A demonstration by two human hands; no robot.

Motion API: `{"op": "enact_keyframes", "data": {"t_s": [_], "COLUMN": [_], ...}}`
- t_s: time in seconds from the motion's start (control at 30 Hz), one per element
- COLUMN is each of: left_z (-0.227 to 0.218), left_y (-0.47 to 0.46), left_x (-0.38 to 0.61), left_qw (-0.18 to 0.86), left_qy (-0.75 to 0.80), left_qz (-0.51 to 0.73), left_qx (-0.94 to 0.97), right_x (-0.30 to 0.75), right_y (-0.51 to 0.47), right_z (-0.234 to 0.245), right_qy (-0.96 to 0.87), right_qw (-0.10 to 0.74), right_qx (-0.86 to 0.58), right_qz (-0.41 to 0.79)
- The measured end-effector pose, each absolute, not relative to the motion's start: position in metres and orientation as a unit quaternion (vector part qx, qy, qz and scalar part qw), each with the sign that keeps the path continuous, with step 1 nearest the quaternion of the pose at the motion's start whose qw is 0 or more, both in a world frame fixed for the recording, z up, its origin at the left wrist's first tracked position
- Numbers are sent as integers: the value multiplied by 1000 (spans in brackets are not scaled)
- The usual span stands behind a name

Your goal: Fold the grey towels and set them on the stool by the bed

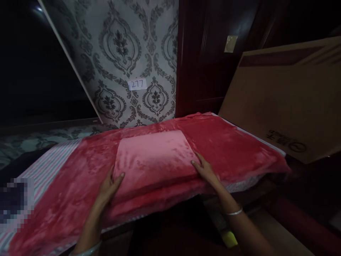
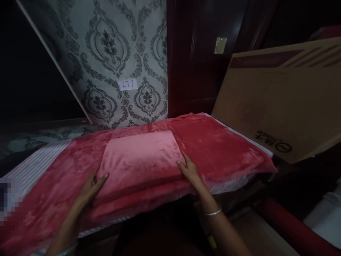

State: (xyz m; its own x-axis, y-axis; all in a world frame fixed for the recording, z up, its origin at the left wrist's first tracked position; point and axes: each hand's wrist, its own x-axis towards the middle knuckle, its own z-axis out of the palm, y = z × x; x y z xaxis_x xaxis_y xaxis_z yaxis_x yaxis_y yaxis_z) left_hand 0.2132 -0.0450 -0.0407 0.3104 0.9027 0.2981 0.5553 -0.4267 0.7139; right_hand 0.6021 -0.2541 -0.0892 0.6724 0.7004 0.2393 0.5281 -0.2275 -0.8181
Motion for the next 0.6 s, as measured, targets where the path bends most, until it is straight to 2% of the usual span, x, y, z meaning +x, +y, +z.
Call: {"op": "enact_keyframes", "data": {"t_s": [0.1, 0.2, 0.27, 0.43, 0.53, 0.6], "left_z": [-31, -21, -15, -5, -12, -24], "left_y": [-49, -57, -65, -95, -117, -132], "left_x": [218, 221, 222, 229, 232, 232], "left_qw": [362, 513, 572, 569, 592, 619], "left_qy": [507, 479, 450, 398, 385, 382], "left_qz": [342, 358, 388, 490, 490, 478], "left_qx": [704, 617, 565, 527, 511, 492], "right_x": [600, 597, 595, 607, 614, 608], "right_y": [-253, -250, -250, -260, -273, -285], "right_z": [-86, -82, -77, -60, -58, -63], "right_qy": [-380, -374, -356, -243, -186, -199], "right_qw": [523, 579, 618, 704, 753, 758], "right_qx": [-754, -712, -683, -650, -608, -588], "right_qz": [114, 134, 156, 153, 167, 202]}}
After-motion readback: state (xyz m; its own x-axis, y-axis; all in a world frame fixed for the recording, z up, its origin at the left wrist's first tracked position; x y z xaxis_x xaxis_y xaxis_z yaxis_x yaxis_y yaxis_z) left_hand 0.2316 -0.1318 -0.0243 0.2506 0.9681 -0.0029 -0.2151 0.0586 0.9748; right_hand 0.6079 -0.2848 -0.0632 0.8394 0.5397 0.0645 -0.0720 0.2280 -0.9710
